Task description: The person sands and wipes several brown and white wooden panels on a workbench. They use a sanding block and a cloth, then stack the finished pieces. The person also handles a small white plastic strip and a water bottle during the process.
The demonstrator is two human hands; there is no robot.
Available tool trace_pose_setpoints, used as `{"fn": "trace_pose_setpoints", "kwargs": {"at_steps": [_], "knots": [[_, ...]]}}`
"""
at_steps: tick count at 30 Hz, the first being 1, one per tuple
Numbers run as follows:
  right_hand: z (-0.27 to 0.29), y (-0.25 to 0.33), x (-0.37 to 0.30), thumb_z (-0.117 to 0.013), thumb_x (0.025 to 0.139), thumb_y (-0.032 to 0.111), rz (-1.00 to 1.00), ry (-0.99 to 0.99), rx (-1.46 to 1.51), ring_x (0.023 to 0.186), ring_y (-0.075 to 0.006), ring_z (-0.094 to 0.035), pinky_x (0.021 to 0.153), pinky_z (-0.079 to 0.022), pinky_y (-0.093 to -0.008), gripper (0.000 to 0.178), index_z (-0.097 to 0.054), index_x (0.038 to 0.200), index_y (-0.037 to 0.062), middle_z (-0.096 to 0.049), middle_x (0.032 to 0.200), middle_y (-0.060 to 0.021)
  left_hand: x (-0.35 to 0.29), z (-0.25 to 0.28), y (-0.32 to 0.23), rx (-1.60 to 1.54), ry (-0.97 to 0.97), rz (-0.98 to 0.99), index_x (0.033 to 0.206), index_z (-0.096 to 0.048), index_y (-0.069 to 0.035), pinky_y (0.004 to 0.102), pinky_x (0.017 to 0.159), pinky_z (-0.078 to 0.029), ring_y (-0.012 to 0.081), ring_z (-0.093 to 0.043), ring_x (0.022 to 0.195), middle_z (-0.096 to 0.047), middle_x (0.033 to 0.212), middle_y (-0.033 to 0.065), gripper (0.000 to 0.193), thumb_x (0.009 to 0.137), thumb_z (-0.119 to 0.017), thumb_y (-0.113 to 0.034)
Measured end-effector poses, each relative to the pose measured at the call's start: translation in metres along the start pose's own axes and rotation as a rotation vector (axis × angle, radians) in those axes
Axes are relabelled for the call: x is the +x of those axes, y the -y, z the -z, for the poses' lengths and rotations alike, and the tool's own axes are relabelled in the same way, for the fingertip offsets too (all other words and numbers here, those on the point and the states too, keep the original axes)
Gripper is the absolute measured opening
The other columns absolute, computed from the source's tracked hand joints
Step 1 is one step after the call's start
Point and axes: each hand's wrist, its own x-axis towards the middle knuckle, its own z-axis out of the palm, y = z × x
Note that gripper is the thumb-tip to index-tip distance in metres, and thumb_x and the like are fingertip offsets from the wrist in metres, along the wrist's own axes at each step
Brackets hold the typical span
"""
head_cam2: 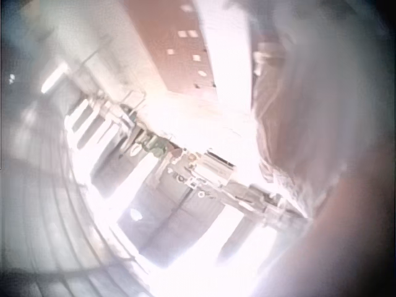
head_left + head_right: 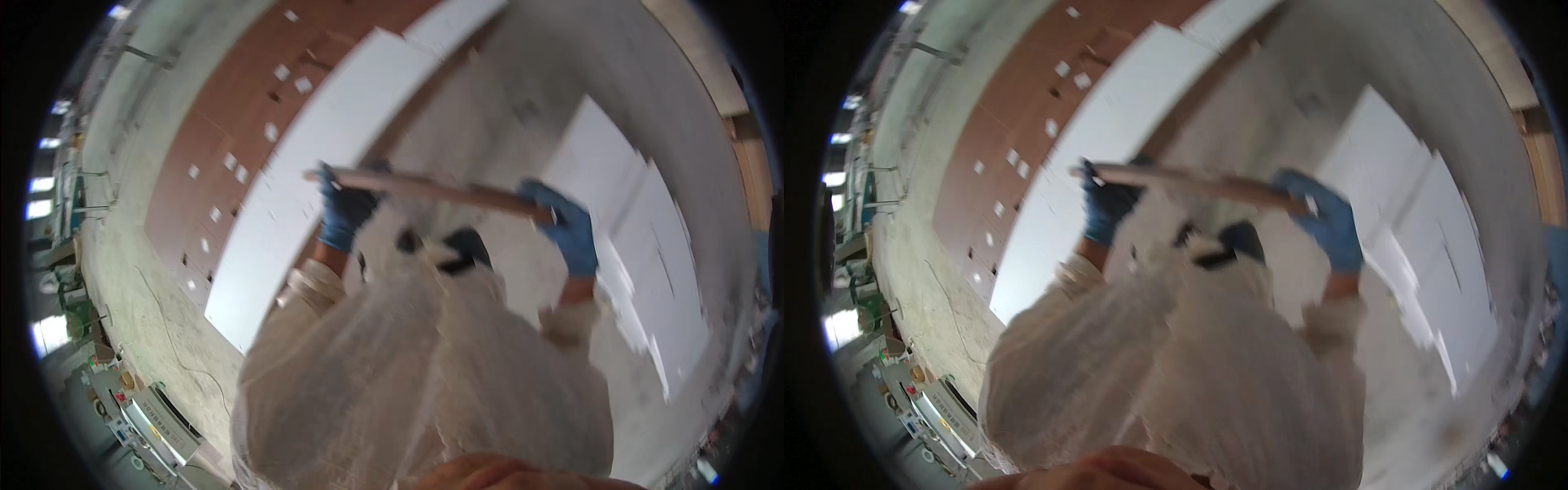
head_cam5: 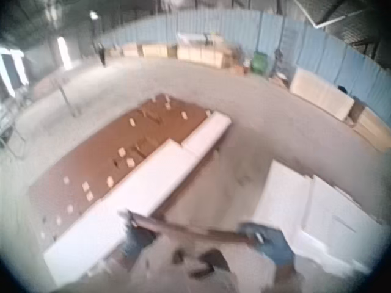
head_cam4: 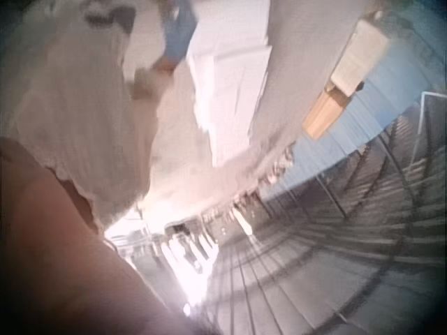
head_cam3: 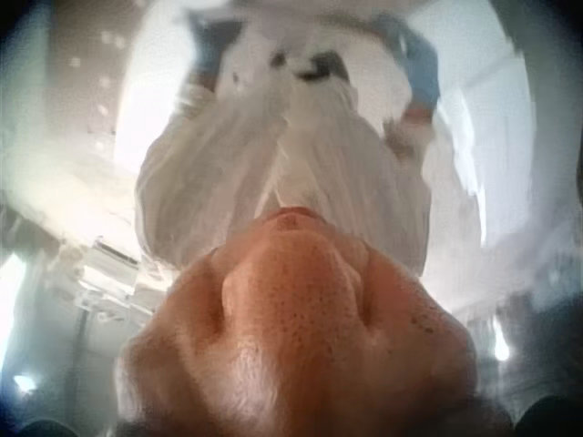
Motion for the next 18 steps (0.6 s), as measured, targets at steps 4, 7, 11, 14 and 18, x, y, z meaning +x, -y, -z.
{"fn": "trace_pose_setpoints", "kwargs": {"at_steps": [4, 7, 11, 14, 18], "knots": [[0.046, -0.036, 0.082, -0.057, 0.095, 0.000, 0.084, -0.190, 0.103, 0.134, -0.0305, -0.057, 0.113, -0.043, -0.0392, 0.040, -0.063, 0.134, -0.0053, -0.058, 0.146, -0.0196, 0.117, -0.078, -0.010, -0.084, 0.196, 0.039, 0.140, -0.048, 0.007, 0.0502, 0.120, -0.035, 0.0394, -0.050, 0.135, -0.053, 0.146, 0.0249, 0.095, 0.079, -0.076, -0.060], [0.092, -0.095, 0.140, -0.057, 0.097, 0.002, 0.033, -0.316, 0.409, 0.135, -0.0271, -0.054, 0.111, -0.046, -0.0397, 0.049, -0.051, 0.146, -0.0013, -0.054, 0.150, -0.0141, 0.196, -0.133, -0.007, -0.040, 0.274, -0.021, 0.146, -0.045, 0.006, 0.0524, 0.122, -0.032, 0.0398, -0.047, 0.139, -0.050, 0.149, 0.0260, 0.091, 0.083, -0.072, -0.054], [0.143, -0.156, 0.239, -0.065, 0.100, 0.019, -0.508, -0.390, 0.736, 0.128, -0.0289, -0.057, 0.098, -0.056, -0.0456, 0.063, -0.037, 0.156, 0.0092, -0.051, 0.148, -0.0096, 0.281, -0.207, 0.007, -0.046, 0.323, -0.094, 0.148, -0.044, 0.004, 0.0540, 0.122, -0.032, 0.0412, -0.045, 0.141, -0.049, 0.151, 0.0243, 0.082, 0.088, -0.067, -0.047], [0.166, -0.173, 0.317, -0.069, 0.097, 0.021, -0.671, -0.064, 0.777, 0.113, -0.0296, -0.067, 0.095, -0.056, -0.0419, 0.056, -0.048, 0.147, 0.0084, -0.064, 0.131, -0.0121, 0.343, -0.255, 0.018, 0.020, 0.310, -0.137, 0.145, -0.049, 0.002, 0.0551, 0.120, -0.036, 0.0431, -0.050, 0.137, -0.054, 0.146, 0.0237, 0.072, 0.091, -0.065, -0.042], [0.211, -0.200, 0.410, -0.074, 0.094, 0.021, -0.474, 0.091, 0.520, 0.111, -0.0280, -0.068, 0.092, -0.055, -0.0373, 0.044, -0.063, 0.131, 0.0009, -0.070, 0.120, -0.0133, 0.429, -0.291, 0.016, -0.041, 0.224, -0.198, 0.141, -0.053, 0.001, 0.0548, 0.119, -0.038, 0.0422, -0.053, 0.133, -0.059, 0.141, 0.0220, 0.065, 0.091, -0.067, -0.037]]}}
